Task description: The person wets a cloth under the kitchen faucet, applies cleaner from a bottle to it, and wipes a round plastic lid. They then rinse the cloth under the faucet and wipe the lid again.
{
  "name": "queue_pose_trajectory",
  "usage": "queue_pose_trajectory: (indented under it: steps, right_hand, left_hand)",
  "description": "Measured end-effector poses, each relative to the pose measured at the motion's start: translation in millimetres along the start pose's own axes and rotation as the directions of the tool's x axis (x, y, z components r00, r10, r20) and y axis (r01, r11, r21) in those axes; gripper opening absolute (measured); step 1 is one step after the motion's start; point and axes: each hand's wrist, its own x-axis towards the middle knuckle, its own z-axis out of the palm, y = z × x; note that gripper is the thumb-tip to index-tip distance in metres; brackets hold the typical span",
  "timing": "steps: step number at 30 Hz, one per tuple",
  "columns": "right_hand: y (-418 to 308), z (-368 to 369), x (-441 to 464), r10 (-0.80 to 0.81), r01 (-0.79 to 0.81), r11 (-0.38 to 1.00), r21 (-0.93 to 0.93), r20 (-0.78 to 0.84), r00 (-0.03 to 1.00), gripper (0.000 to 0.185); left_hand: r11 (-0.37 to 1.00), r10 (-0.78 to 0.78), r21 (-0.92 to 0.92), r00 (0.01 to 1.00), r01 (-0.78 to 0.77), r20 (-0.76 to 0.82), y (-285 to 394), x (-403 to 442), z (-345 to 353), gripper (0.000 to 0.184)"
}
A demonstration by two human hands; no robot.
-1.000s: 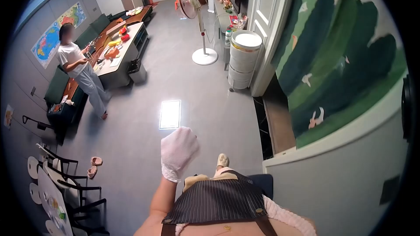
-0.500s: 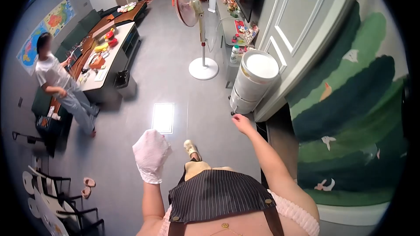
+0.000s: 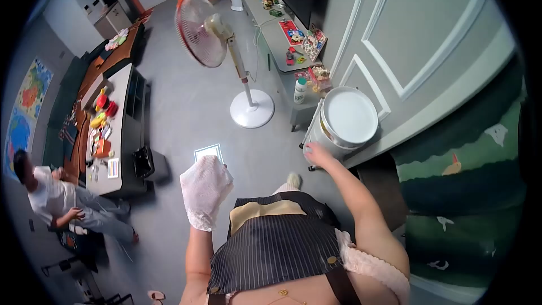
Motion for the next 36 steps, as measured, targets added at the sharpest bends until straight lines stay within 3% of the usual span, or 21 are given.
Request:
queue_pose_trajectory:
  steps: [5,7,11,14,16,18,22,24,25,27,28,30,31,33,34,35,36]
  right_hand:
    - [17,-41,172,0.028,-0.029,0.998,-0.051,-0.02,0.999,0.044]
    - [34,-46,251,0.033,-0.045,0.985,-0.166,-0.074,0.997,0.048]
    - [58,-58,357,0.233,-0.225,0.937,-0.269,-0.004,0.973,0.067]
    - [76,-48,415,0.245,-0.252,0.927,-0.279,-0.061,0.968,0.072]
    - [81,-44,436,0.252,-0.263,0.923,-0.28,-0.075,0.965,0.072]
    - [91,-38,453,0.321,-0.3,0.906,-0.299,0.022,0.947,0.076]
    - [110,-20,469,0.36,-0.365,0.89,-0.274,-0.07,0.93,0.069]
    - [102,-33,462,0.334,-0.329,0.922,-0.202,-0.008,0.942,0.053]
    - [96,-39,457,0.352,-0.348,0.916,-0.2,-0.017,0.936,0.053]
    - [68,-59,438,0.189,-0.197,0.976,-0.09,-0.088,0.978,0.052]
    - [52,-71,427,0.212,-0.221,0.971,-0.088,-0.102,0.972,0.052]
    - [9,-96,397,0.096,-0.09,0.995,0.034,-0.233,0.968,0.052]
    - [-16,-112,381,0.13,-0.122,0.991,0.047,-0.257,0.958,0.052]
    - [-72,-146,345,0.08,-0.046,0.992,0.12,-0.295,0.952,0.058]
    - [-102,-162,325,0.121,-0.083,0.988,0.129,-0.321,0.939,0.058]
    - [-130,-178,305,0.059,-0.011,0.99,0.142,-0.34,0.939,0.061]
    - [-156,-190,286,-0.003,0.06,0.987,0.149,-0.356,0.934,0.064]
  left_hand:
    - [0.999,-0.044,0.024,0.999,0.044,0.023,-38,114,61,0.011]
    - [0.992,-0.109,0.059,0.994,0.108,0.023,-51,157,82,0.011]
    - [0.967,-0.228,0.121,0.973,0.223,0.031,-64,241,106,0.011]
    - [0.949,-0.287,0.148,0.957,0.279,0.033,-73,295,116,0.011]
    - [0.94,-0.315,0.156,0.948,0.304,0.05,-79,323,122,0.011]
    - [0.937,-0.329,0.155,0.941,0.314,0.078,-85,346,127,0.012]
    - [0.947,-0.312,0.12,0.939,0.297,0.144,-102,380,139,0.011]
    - [0.961,-0.277,0.063,0.942,0.27,0.188,-116,393,146,0.011]
    - [0.966,-0.255,0.019,0.943,0.258,0.215,-125,399,150,0.01]
    - [0.962,-0.212,-0.107,0.936,0.25,0.28,-146,408,160,0.01]
    - [0.942,-0.195,-0.201,0.926,0.269,0.324,-158,411,167,0.01]
    - [0.815,-0.189,-0.434,0.884,0.385,0.428,-186,410,187,0.01]
    - [0.696,-0.192,-0.545,0.853,0.467,0.486,-201,408,202,0.01]
    - [0.301,-0.218,-0.721,0.781,0.624,0.585,-232,398,247,0.011]
    - [0.079,-0.225,-0.761,0.755,0.644,0.615,-247,392,274,0.011]
    - [-0.026,-0.199,-0.755,0.736,0.656,0.647,-262,384,298,0.011]
    - [-0.051,-0.045,-0.73,0.728,0.682,0.684,-264,391,297,0.016]
